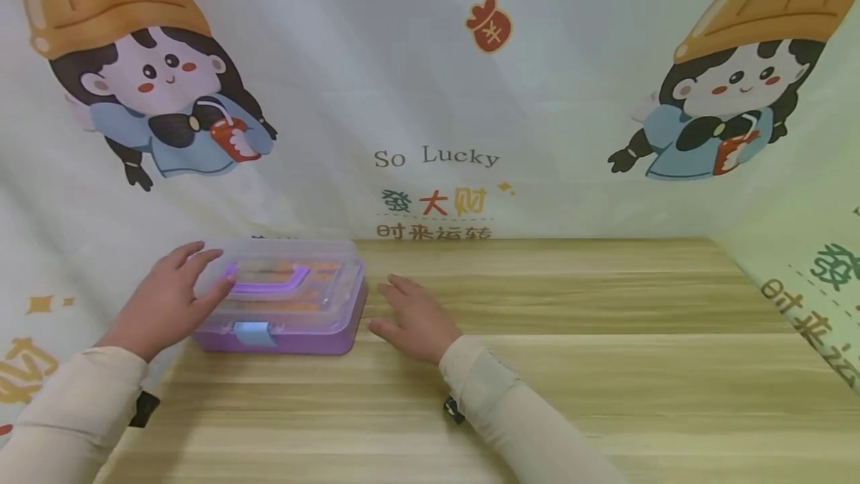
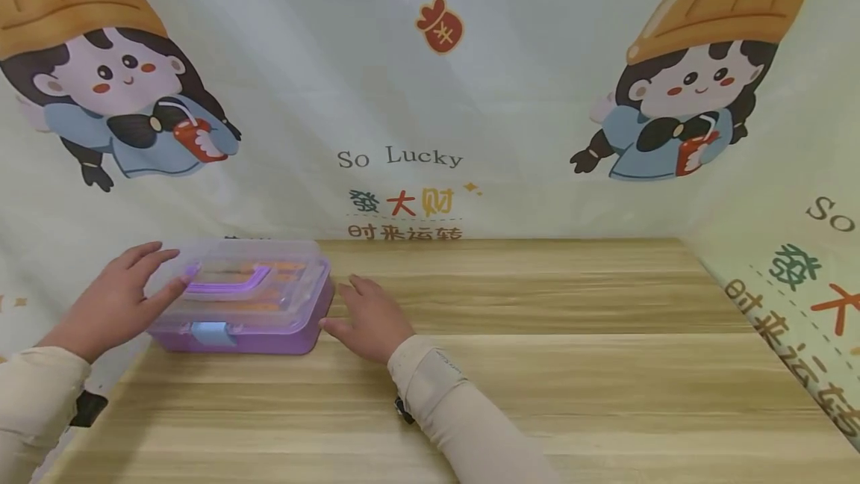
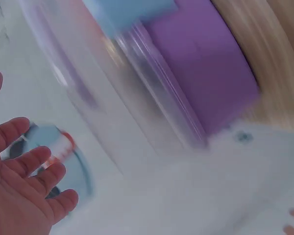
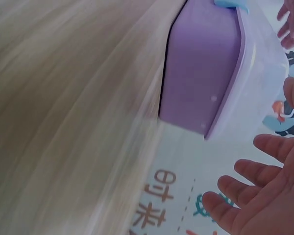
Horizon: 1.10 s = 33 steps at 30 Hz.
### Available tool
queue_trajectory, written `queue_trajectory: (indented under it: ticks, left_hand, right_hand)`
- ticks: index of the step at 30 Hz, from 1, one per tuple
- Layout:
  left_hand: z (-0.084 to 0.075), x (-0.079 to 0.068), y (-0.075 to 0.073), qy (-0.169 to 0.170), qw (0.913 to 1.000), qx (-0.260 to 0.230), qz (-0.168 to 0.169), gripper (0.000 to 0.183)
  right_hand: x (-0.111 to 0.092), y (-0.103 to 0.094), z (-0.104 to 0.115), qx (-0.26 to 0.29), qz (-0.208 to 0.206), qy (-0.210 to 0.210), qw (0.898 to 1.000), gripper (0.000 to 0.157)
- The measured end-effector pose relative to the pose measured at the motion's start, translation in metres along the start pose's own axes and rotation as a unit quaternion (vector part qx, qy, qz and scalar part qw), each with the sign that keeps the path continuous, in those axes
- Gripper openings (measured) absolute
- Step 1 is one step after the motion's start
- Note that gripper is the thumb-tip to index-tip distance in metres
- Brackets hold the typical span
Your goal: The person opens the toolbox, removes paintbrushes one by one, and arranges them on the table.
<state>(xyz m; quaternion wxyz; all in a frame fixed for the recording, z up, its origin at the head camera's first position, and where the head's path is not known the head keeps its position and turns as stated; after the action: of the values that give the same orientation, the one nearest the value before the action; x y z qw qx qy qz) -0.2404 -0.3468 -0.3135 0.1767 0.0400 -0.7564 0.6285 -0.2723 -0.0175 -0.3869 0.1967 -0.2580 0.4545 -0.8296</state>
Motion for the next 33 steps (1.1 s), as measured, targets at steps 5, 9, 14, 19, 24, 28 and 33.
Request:
queue_trajectory:
  ticks: [5,9,14,19,24,28,33]
  left_hand:
    - [0.031,0.007,-0.001,-0.024,0.9992,-0.013,0.029,0.068]
    - [0.045,0.009,0.003,-0.046,0.9973,-0.026,0.05,0.071]
    - [0.055,0.009,0.01,-0.067,0.9949,-0.031,0.069,0.073]
    - [0.06,0.01,0.02,-0.069,0.9923,-0.032,0.097,0.079]
    - [0.059,0.009,0.03,-0.063,0.9909,-0.059,0.103,0.076]
    - [0.055,0.008,0.033,-0.059,0.9907,-0.076,0.097,0.073]
    - [0.056,0.007,0.034,-0.064,0.9903,-0.068,0.103,0.074]
  right_hand:
    - [0.014,0.01,0.009,0.04,-0.015,-0.003,0.999,0.064]
    - [0.025,0.02,0.019,0.077,-0.037,-0.007,0.996,0.061]
    - [0.034,0.029,0.029,0.104,-0.045,0.001,0.994,0.068]
    - [0.04,0.032,0.031,0.157,-0.062,0.037,0.985,0.075]
    - [0.046,0.036,0.031,0.218,-0.068,0.083,0.97,0.08]
    - [0.053,0.04,0.035,0.26,-0.088,0.124,0.954,0.087]
    - [0.055,0.044,0.042,0.289,-0.112,0.157,0.938,0.089]
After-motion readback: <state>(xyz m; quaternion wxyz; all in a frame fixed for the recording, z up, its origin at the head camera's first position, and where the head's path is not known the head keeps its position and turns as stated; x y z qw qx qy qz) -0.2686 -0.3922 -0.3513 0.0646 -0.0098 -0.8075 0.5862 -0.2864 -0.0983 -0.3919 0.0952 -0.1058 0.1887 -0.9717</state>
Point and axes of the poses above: each hand's wrist, its own x-axis towards the middle knuckle, its own y-axis out of the palm, z = x × y, the point moved 3 cm from there along x, towards the middle knuckle, and after that the axes turned 2 degrees about x, right-handed, at the moved point
